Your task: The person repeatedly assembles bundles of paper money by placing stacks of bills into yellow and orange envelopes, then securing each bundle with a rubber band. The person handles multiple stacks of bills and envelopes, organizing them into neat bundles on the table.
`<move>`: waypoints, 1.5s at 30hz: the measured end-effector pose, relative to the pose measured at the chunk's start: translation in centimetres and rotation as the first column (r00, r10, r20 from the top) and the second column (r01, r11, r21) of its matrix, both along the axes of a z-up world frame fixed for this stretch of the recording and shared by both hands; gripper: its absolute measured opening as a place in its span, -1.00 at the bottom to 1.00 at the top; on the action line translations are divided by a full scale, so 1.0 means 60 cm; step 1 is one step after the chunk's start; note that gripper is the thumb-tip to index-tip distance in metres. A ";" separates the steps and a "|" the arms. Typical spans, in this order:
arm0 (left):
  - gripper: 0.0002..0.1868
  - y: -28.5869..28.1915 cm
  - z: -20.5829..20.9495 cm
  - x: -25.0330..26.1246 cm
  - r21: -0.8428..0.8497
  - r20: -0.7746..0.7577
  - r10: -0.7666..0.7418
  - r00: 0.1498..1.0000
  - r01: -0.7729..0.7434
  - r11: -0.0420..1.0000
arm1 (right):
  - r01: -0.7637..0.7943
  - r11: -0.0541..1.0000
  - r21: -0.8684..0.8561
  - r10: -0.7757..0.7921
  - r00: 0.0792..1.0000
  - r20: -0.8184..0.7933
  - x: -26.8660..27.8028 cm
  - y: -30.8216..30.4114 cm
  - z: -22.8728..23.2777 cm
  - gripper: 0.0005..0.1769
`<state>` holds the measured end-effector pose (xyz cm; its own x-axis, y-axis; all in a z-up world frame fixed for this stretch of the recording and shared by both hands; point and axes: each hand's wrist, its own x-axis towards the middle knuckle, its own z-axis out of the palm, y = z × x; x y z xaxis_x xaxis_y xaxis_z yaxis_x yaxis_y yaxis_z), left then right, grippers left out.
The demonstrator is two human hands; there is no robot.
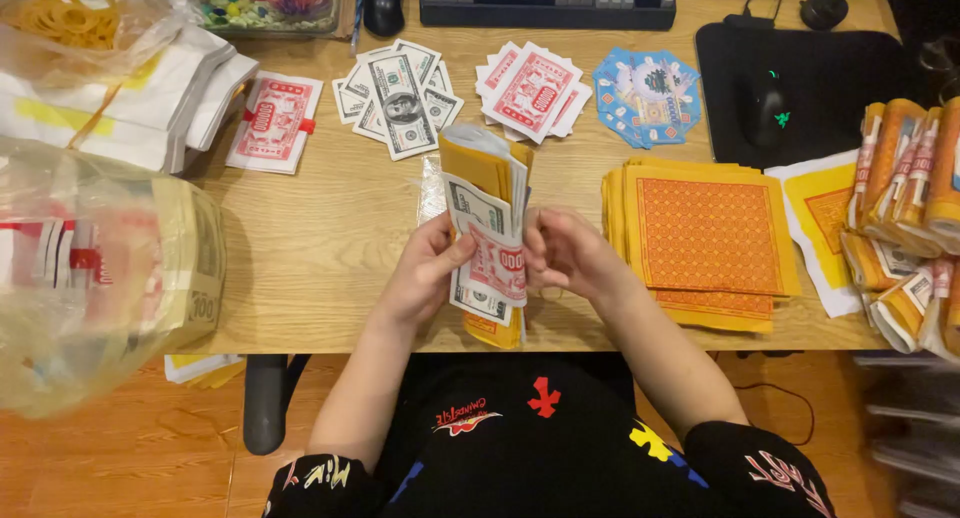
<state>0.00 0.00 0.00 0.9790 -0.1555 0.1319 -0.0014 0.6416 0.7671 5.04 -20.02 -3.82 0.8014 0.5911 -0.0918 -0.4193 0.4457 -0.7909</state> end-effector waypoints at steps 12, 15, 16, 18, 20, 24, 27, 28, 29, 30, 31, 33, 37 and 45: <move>-0.80 0.006 0.014 0.003 0.324 0.162 0.197 0.967 -0.241 0.915 | 0.513 0.812 -0.279 -0.234 0.724 0.649 -0.023 0.011 0.161 -0.29; -0.77 0.007 0.021 0.002 0.340 0.217 0.199 0.956 -0.266 0.902 | 0.510 0.836 -0.203 -0.272 0.706 0.654 -0.031 0.027 0.167 -0.26; -0.77 0.007 0.032 0.002 0.342 0.221 0.199 0.955 -0.267 0.901 | 0.510 0.837 -0.199 -0.273 0.704 0.655 -0.030 0.029 0.172 -0.26; -0.58 0.007 0.054 -0.002 0.350 0.363 0.278 0.890 -0.406 0.844 | 0.596 0.795 -0.114 -0.307 0.557 0.772 -0.030 0.035 0.183 -0.11; -0.65 0.016 0.087 -0.009 0.403 0.597 0.356 0.719 -0.653 0.641 | 0.705 0.701 -0.104 -0.302 0.426 0.853 -0.035 0.028 0.190 -0.11; -0.77 0.001 0.156 -0.010 0.370 0.899 0.100 0.425 -0.863 0.344 | 0.871 0.490 -0.023 0.030 0.010 0.999 -0.060 0.059 0.246 -0.14; -0.73 -0.007 0.164 0.011 0.364 0.930 -0.002 0.367 -0.920 0.145 | 0.921 0.380 0.080 0.232 -0.179 0.956 -0.048 0.075 0.233 -0.26; -0.73 -0.010 0.167 0.006 0.362 0.931 -0.001 0.365 -0.921 0.143 | 0.920 0.382 0.082 0.231 -0.181 0.956 -0.049 0.075 0.233 -0.26; -0.78 -0.012 0.171 0.002 0.410 0.912 -0.045 0.408 -0.908 0.080 | 0.929 0.364 0.073 0.278 -0.184 0.943 -0.050 0.076 0.234 -0.29; -0.83 -0.014 0.174 -0.001 0.454 0.888 -0.086 0.451 -0.891 0.014 | 0.936 0.345 0.066 0.324 -0.185 0.928 -0.051 0.077 0.234 -0.32; -0.83 -0.015 0.175 0.002 0.453 0.889 -0.084 0.451 -0.891 0.011 | 0.935 0.347 0.067 0.324 -0.187 0.927 -0.046 0.074 0.229 -0.32; -0.86 -0.016 0.175 0.009 0.483 0.870 -0.023 0.492 -0.843 0.237 | 0.936 0.348 0.048 0.295 -0.158 0.943 -0.037 0.068 0.218 -0.33; -0.83 0.011 0.182 0.017 0.502 0.550 0.008 0.835 -0.339 0.796 | 0.905 0.408 0.124 0.284 -0.254 0.924 -0.016 0.057 0.205 -0.48; -0.57 0.051 0.179 0.005 -0.008 0.523 -0.053 0.851 0.068 0.998 | 0.721 0.658 0.218 -0.090 -0.213 0.973 -0.012 0.047 0.221 -0.81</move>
